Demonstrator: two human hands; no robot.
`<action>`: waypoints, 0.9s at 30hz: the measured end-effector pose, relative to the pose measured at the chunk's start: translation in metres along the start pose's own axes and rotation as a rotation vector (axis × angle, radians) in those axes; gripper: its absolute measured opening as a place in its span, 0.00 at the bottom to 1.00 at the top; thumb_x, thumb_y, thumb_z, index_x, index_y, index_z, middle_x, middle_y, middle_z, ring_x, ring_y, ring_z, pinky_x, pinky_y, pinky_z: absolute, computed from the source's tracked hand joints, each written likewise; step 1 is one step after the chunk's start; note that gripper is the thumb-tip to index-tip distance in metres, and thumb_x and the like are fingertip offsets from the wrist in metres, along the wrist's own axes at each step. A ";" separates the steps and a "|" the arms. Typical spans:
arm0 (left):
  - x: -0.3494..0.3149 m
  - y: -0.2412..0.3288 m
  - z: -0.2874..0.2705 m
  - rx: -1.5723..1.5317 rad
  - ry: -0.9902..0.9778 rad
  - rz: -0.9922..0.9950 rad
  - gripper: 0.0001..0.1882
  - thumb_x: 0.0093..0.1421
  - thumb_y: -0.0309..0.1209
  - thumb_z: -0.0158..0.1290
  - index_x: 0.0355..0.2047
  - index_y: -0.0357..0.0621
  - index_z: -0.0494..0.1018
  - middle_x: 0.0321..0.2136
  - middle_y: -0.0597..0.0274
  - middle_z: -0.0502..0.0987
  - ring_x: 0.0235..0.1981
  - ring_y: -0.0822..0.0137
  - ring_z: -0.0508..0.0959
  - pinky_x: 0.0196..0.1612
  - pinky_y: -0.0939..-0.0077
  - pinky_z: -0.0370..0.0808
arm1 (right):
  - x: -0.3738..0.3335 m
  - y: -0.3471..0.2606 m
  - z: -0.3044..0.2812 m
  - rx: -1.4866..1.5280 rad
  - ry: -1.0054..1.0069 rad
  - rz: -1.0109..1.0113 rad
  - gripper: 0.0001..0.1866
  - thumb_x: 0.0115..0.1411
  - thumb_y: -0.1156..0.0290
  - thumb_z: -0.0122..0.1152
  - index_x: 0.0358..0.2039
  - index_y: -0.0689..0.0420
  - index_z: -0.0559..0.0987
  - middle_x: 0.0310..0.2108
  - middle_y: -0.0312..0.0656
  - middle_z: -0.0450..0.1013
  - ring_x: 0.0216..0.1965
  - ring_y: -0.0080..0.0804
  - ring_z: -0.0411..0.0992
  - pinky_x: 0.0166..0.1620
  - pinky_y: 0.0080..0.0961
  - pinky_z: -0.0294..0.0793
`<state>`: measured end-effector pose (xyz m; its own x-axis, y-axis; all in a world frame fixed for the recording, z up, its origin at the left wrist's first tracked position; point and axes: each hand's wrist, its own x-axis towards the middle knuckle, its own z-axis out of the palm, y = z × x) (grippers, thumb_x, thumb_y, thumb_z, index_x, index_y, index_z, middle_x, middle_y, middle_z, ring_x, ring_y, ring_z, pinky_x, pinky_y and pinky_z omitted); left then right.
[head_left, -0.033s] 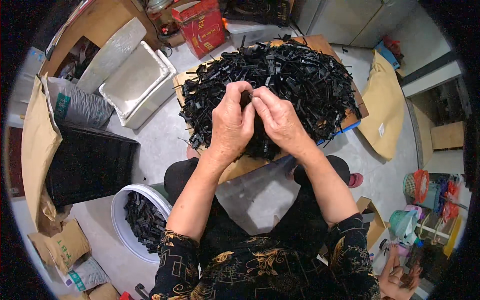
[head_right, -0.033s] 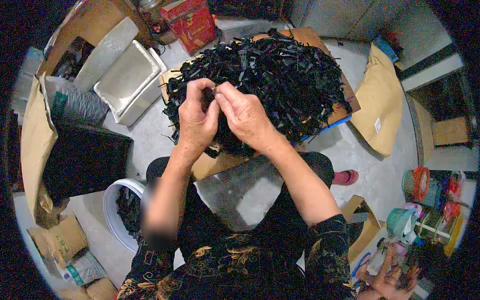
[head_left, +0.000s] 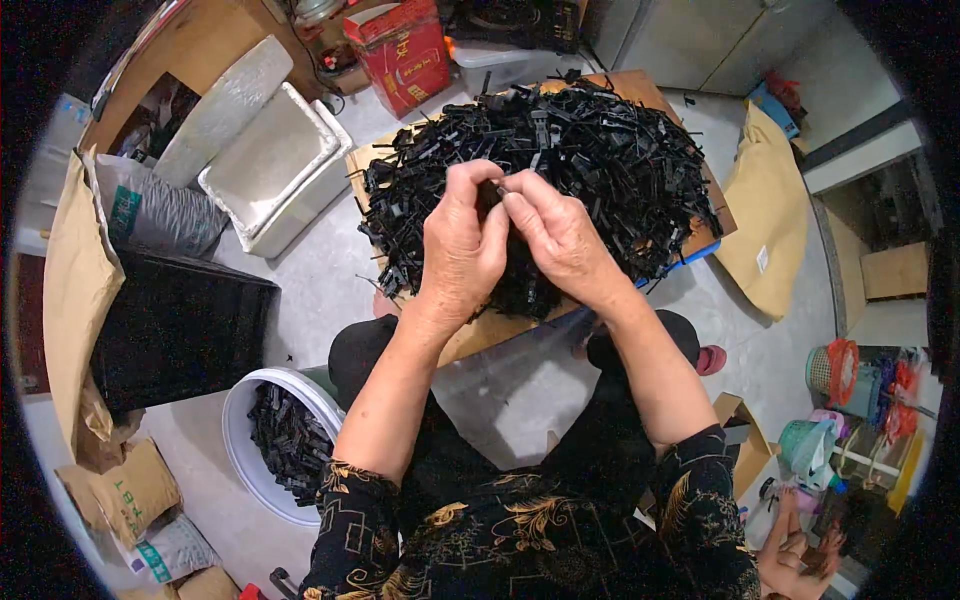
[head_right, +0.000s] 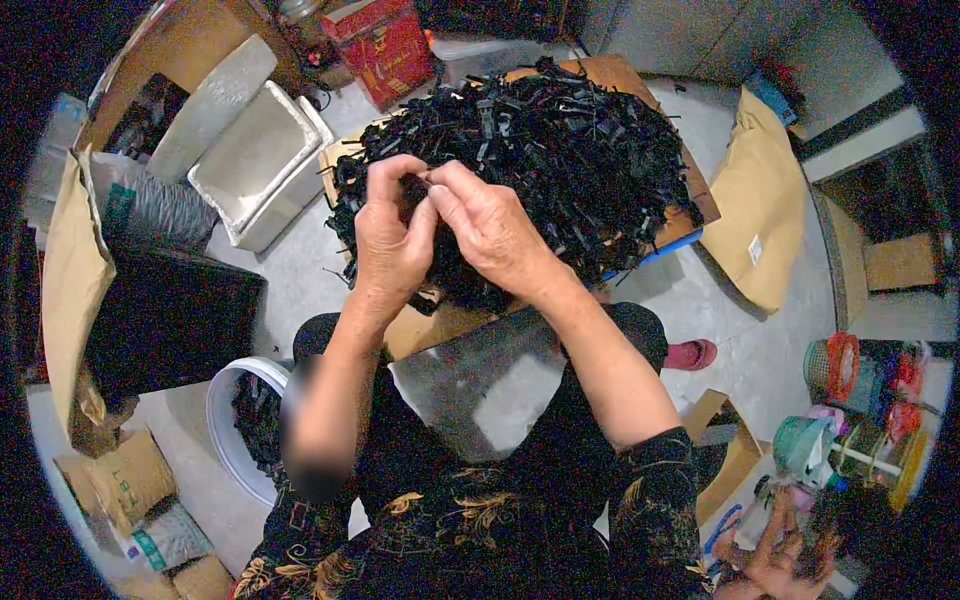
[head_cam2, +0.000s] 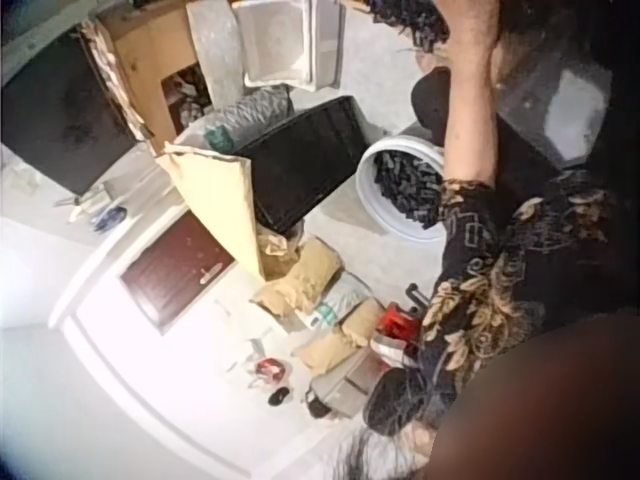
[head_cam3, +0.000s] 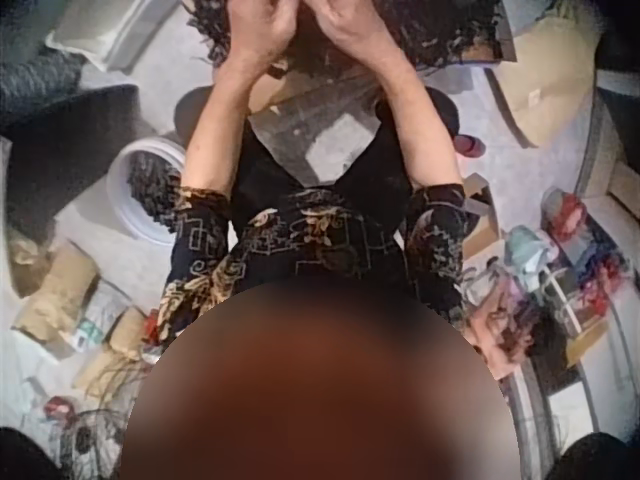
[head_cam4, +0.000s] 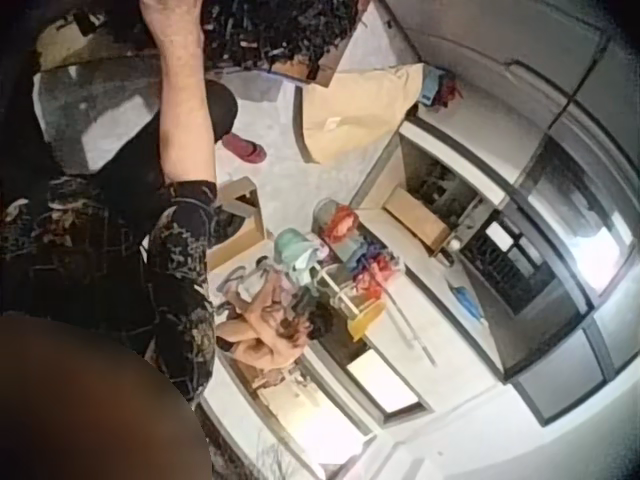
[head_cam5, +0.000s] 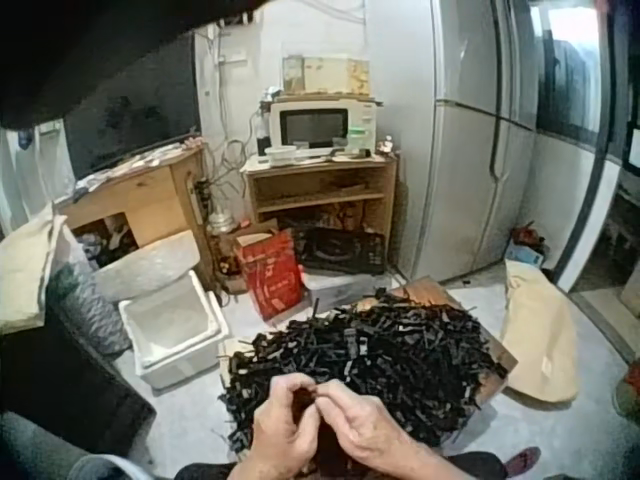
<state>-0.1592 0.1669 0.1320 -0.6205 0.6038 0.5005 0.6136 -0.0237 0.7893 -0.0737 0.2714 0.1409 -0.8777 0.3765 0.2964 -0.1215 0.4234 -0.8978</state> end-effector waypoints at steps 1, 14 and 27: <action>0.000 0.002 0.000 -0.162 0.023 -0.086 0.16 0.53 0.17 0.49 0.42 0.42 0.62 0.28 0.60 0.72 0.27 0.67 0.76 0.28 0.74 0.72 | 0.002 0.003 0.000 0.030 0.014 -0.055 0.09 0.64 0.71 0.46 0.41 0.60 0.70 0.27 0.36 0.67 0.28 0.22 0.66 0.32 0.21 0.67; -0.001 0.002 -0.030 -1.026 -0.269 -0.520 0.24 0.63 0.29 0.43 0.59 0.42 0.54 0.31 0.59 0.72 0.25 0.70 0.75 0.26 0.84 0.74 | -0.003 0.000 -0.011 0.515 -0.013 0.219 0.05 0.61 0.71 0.53 0.36 0.58 0.71 0.24 0.31 0.69 0.16 0.10 0.58 0.17 0.07 0.55; -0.005 0.002 -0.026 -1.187 -0.547 -0.566 0.23 0.63 0.32 0.45 0.57 0.40 0.56 0.28 0.57 0.71 0.21 0.71 0.76 0.20 0.86 0.73 | 0.001 -0.001 -0.022 0.629 -0.268 0.319 0.13 0.60 0.64 0.56 0.42 0.57 0.72 0.22 0.27 0.69 0.16 0.08 0.57 0.18 0.08 0.50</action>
<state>-0.1676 0.1435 0.1408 -0.2085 0.9772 0.0395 -0.5860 -0.1571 0.7949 -0.0638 0.2895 0.1495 -0.9876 0.1547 -0.0262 -0.0140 -0.2532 -0.9673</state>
